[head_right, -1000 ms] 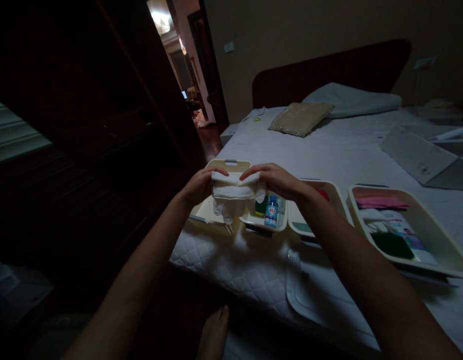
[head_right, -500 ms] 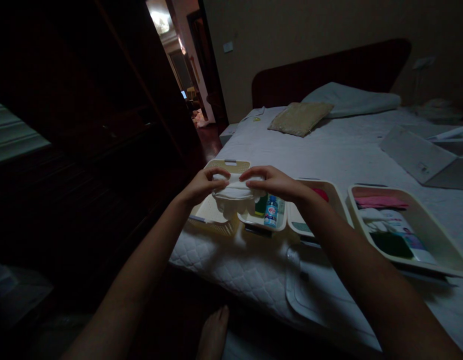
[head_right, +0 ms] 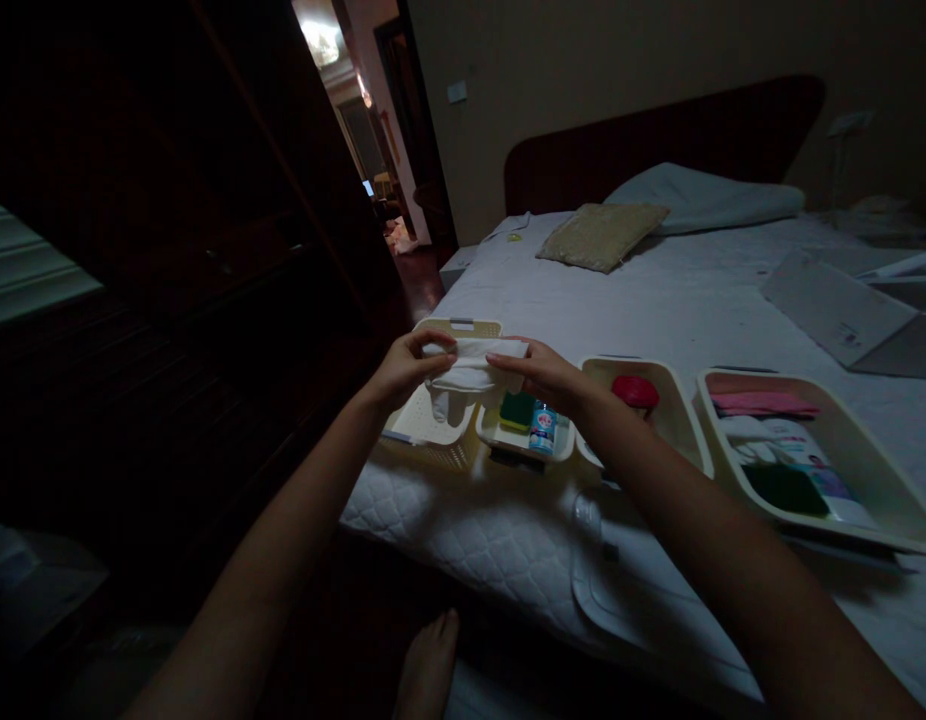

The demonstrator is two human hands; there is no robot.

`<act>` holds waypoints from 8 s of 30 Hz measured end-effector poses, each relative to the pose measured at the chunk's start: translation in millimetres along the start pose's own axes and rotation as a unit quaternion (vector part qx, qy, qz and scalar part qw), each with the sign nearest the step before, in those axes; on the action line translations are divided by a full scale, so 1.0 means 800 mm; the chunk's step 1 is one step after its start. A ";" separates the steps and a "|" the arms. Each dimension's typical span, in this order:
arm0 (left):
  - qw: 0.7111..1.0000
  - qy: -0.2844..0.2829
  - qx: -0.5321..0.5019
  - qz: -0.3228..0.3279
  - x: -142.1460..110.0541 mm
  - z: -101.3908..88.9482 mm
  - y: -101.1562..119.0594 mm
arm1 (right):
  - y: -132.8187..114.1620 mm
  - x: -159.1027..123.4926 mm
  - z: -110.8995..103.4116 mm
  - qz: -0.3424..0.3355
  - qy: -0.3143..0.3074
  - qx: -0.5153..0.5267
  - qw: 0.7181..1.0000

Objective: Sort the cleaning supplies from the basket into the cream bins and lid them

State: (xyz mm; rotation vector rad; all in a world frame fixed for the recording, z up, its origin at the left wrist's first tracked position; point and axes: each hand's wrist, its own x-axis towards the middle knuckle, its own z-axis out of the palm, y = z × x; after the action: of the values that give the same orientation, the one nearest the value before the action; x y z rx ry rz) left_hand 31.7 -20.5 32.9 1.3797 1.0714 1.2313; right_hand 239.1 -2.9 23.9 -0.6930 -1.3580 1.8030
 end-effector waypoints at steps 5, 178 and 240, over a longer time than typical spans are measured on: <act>0.999 0.001 -0.029 0.025 -0.001 0.000 0.003 | -0.005 -0.001 0.005 0.006 0.012 -0.003 1.000; 0.995 -0.050 -0.035 -0.074 -0.009 0.030 -0.006 | -0.003 -0.010 0.003 -0.127 0.062 -0.452 0.881; 0.991 0.045 -0.113 -0.055 0.002 0.048 -0.038 | 0.005 0.004 -0.020 -0.055 0.193 -0.235 0.951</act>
State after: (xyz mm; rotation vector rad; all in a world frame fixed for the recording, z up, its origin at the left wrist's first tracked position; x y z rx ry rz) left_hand 70.0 -18.0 2.2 1.0869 1.0210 1.2999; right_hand 249.0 7.7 15.9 -1.1288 -1.5250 1.1758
